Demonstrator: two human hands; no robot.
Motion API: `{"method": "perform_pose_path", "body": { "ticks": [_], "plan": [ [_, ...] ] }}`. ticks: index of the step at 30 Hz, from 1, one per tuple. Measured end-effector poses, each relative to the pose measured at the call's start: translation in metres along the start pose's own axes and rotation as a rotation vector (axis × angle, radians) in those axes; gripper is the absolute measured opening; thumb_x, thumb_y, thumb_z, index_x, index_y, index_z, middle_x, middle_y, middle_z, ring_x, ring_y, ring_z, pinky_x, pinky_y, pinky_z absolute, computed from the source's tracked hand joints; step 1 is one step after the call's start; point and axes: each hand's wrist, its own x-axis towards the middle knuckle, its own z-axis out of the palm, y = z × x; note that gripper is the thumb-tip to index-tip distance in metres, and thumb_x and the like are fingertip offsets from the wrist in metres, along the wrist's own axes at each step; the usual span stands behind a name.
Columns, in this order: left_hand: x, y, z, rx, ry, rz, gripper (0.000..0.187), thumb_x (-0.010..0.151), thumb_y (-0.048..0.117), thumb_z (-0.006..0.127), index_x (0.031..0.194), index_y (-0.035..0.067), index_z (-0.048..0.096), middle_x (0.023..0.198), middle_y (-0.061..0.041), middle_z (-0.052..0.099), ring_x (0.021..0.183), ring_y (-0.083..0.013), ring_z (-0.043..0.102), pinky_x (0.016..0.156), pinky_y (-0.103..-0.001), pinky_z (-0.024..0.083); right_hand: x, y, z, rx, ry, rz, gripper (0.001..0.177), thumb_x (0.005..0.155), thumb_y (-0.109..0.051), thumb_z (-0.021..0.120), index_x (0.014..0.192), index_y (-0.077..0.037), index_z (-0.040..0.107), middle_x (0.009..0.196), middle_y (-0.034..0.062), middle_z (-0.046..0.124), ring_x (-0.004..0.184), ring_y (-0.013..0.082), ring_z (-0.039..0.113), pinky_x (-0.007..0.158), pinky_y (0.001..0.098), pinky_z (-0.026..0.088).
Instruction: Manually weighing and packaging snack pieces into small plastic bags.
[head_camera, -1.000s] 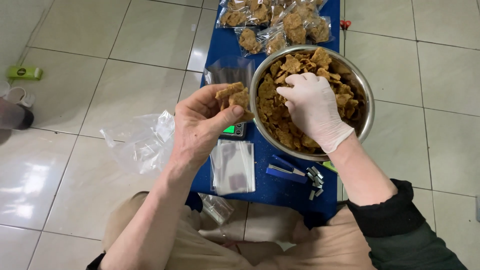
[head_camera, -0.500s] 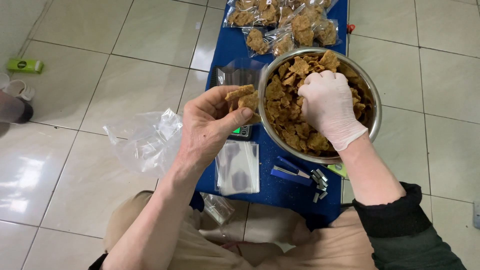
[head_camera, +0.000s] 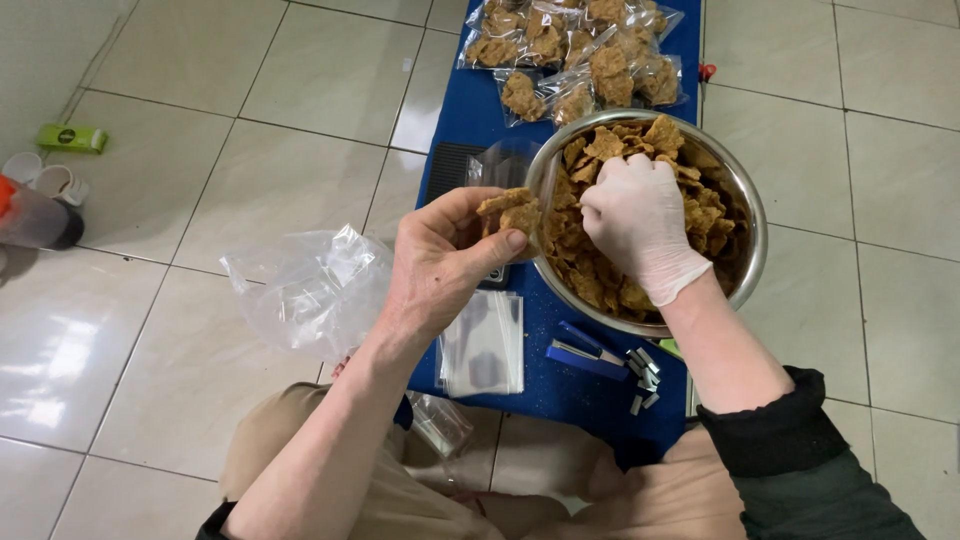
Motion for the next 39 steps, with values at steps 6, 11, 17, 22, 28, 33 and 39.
{"method": "perform_pose_path", "body": {
  "ticks": [6, 11, 17, 22, 28, 33, 39],
  "plan": [
    [0.001, -0.014, -0.003, 0.083, -0.045, 0.0, 0.04, 0.082, 0.009, 0.085, 0.118, -0.002, 0.072, 0.091, -0.018, 0.075, 0.087, -0.0181, 0.07, 0.077, -0.034, 0.064, 0.015, 0.026, -0.056, 1.112, -0.29, 0.544, 0.007, 0.087, -0.017, 0.078, 0.093, -0.021, 0.08, 0.113, -0.0015, 0.074, 0.109, 0.0176, 0.064, 0.1, 0.0351, 0.049],
    [-0.003, -0.016, 0.005, 0.12, -0.084, 0.016, 0.041, 0.08, 0.01, 0.086, 0.117, -0.001, 0.073, 0.091, -0.018, 0.075, 0.087, -0.0184, 0.069, 0.076, -0.034, 0.063, 0.036, 0.022, -0.129, 1.34, -0.168, 0.579, 0.009, 0.081, 0.003, 0.074, 0.09, -0.001, 0.075, 0.113, 0.0154, 0.075, 0.1, 0.0201, 0.066, 0.091, 0.0365, 0.053],
    [-0.008, -0.011, 0.007, 0.378, -0.207, 0.095, 0.034, 0.086, 0.013, 0.075, 0.119, 0.005, 0.071, 0.106, -0.008, 0.078, 0.089, -0.0125, 0.072, 0.079, -0.024, 0.061, 0.045, 0.025, -0.196, 1.327, -0.073, 0.502, 0.011, 0.088, 0.008, 0.064, 0.087, -0.001, 0.071, 0.115, 0.0169, 0.074, 0.112, 0.0249, 0.072, 0.099, 0.0363, 0.061],
    [-0.009, -0.015, 0.009, 0.521, -0.209, 0.217, 0.031, 0.085, 0.01, 0.073, 0.116, 0.007, 0.071, 0.105, -0.006, 0.078, 0.091, -0.0144, 0.073, 0.078, -0.027, 0.06, 0.045, 0.025, -0.205, 1.122, -0.144, 0.281, 0.012, 0.085, 0.004, 0.067, 0.088, -0.004, 0.075, 0.126, 0.0146, 0.072, 0.124, 0.0261, 0.064, 0.111, 0.0417, 0.051],
    [-0.011, -0.016, 0.01, 0.583, -0.261, 0.276, 0.035, 0.086, 0.013, 0.074, 0.121, 0.006, 0.069, 0.115, -0.011, 0.077, 0.1, -0.0215, 0.076, 0.083, -0.032, 0.063, 0.043, 0.019, -0.188, 1.042, -0.307, 0.125, 0.012, 0.084, -0.006, 0.069, 0.081, -0.008, 0.081, 0.125, 0.0079, 0.074, 0.117, 0.0211, 0.065, 0.106, 0.0375, 0.048],
    [-0.013, -0.018, 0.012, 0.592, -0.311, 0.119, 0.044, 0.082, 0.02, 0.076, 0.124, 0.005, 0.07, 0.102, -0.005, 0.079, 0.086, -0.0134, 0.073, 0.074, -0.028, 0.058, 0.048, 0.017, -0.185, 1.067, -0.68, 0.194, 0.024, 0.083, -0.013, 0.065, 0.07, -0.005, 0.084, 0.135, 0.0029, 0.072, 0.13, 0.016, 0.062, 0.112, 0.0367, 0.043],
    [-0.014, -0.013, 0.015, 0.562, -0.374, 0.055, 0.033, 0.086, 0.025, 0.074, 0.115, 0.009, 0.074, 0.089, 0.0, 0.076, 0.075, -0.0093, 0.068, 0.064, -0.027, 0.054, 0.05, 0.011, -0.181, 0.979, -0.717, 0.373, 0.012, 0.075, -0.019, 0.077, 0.069, -0.015, 0.086, 0.124, -0.0057, 0.078, 0.122, 0.0106, 0.064, 0.11, 0.0309, 0.04]
  ]
}}
